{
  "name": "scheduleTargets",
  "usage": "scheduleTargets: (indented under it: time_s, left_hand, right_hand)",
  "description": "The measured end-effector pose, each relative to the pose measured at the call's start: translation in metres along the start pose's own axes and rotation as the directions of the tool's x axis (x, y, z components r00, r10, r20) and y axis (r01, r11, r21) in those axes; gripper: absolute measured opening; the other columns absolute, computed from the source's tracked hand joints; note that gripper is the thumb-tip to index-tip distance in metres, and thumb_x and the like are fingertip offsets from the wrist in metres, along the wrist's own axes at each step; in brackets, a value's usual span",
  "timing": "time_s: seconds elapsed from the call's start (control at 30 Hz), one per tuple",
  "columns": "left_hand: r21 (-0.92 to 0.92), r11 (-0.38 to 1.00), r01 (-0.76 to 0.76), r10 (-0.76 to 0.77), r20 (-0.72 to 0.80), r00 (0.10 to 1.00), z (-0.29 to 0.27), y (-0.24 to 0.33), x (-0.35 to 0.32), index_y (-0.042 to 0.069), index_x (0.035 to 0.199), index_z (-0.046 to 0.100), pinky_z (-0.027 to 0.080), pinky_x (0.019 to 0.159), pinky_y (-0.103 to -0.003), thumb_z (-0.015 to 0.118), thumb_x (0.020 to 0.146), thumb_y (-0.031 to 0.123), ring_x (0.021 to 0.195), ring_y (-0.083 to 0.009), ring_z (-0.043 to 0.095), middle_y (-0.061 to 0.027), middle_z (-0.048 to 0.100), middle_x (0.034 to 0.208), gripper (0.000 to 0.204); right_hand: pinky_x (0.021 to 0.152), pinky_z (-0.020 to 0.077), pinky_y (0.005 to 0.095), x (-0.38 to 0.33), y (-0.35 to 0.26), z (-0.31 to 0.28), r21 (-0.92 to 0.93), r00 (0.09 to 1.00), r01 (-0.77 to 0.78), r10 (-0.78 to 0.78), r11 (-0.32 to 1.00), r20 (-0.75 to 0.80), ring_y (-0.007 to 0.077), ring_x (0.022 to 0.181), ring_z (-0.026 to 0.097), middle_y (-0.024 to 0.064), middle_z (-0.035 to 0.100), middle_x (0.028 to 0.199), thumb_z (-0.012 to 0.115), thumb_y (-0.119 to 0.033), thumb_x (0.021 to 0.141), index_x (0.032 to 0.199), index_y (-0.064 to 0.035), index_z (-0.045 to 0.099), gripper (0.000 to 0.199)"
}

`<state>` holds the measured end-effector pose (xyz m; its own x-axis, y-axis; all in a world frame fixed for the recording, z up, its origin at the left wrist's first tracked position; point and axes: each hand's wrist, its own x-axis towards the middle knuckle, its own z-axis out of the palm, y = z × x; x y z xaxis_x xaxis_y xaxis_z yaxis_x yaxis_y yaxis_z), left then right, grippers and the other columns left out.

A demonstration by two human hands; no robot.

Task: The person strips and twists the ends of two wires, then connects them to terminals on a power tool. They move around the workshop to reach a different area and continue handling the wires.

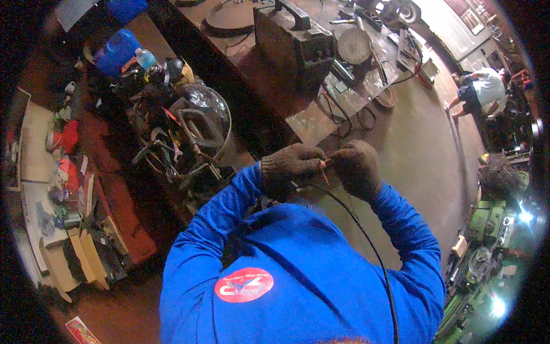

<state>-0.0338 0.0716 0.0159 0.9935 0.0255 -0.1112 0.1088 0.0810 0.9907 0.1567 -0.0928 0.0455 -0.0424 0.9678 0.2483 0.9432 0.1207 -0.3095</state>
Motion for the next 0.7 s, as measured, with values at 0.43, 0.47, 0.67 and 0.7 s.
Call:
scheduleTargets:
  time_s: [0.43,0.47,0.67,0.7]
  left_hand:
    - [0.674,0.714,-0.187,0.338,-0.099,0.936,-0.018,-0.006,-0.014,0.008,0.097,0.072,0.056,0.074,-0.045,0.066,0.096,0.034,0.083,-0.0351,0.071,-0.0143,0.071,0.086,0.026]
    - [0.613,0.773,-0.162,0.338,-0.182,0.923,-0.021,-0.01,-0.014,0.007,0.096,0.072,0.057,0.073,-0.041,0.066,0.098,0.034,0.081,-0.031,0.072,-0.0123,0.071,0.084,0.027]
    - [0.003,0.997,-0.074,0.073,-0.118,0.99,-0.027,-0.036,-0.012,0.004,0.117,0.072,0.054,0.081,-0.039,0.061,0.102,0.036,0.088,-0.0224,0.07,-0.0126,0.074,0.094,0.036]
    - [-0.082,0.995,-0.064,0.057,-0.084,0.995,-0.024,-0.033,-0.012,0.003,0.117,0.071,0.055,0.08,-0.036,0.06,0.103,0.035,0.088,-0.0192,0.069,-0.0099,0.074,0.095,0.036]
  right_hand:
    - [0.08,0.057,0.039,-0.038,-0.023,0.017,0.653,0.831,-0.479,0.542,0.586,0.124,0.0247,0.089,0.067,0.0103,0.069,0.1,0.073,-0.01,0.089,0.109,-0.0033,0.067,0.022]
    - [0.084,0.0573,0.0392,-0.035,-0.018,0.017,0.614,0.829,-0.456,0.558,0.644,0.029,0.0258,0.095,0.068,0.0106,0.07,0.105,0.075,-0.01,0.088,0.113,-0.0032,0.067,0.027]
    - [0.096,0.0551,0.0436,0.02,-0.063,-0.004,-0.197,0.971,-0.056,0.007,0.979,-0.238,0.0332,0.109,0.069,0.016,0.071,0.119,0.082,-0.009,0.075,0.124,-0.0085,0.07,0.05]
    - [0.094,0.0552,0.0448,0.023,-0.06,-0.003,-0.195,0.978,-0.024,-0.017,0.98,-0.207,0.0343,0.106,0.069,0.0158,0.071,0.115,0.08,-0.01,0.076,0.121,-0.009,0.072,0.046]
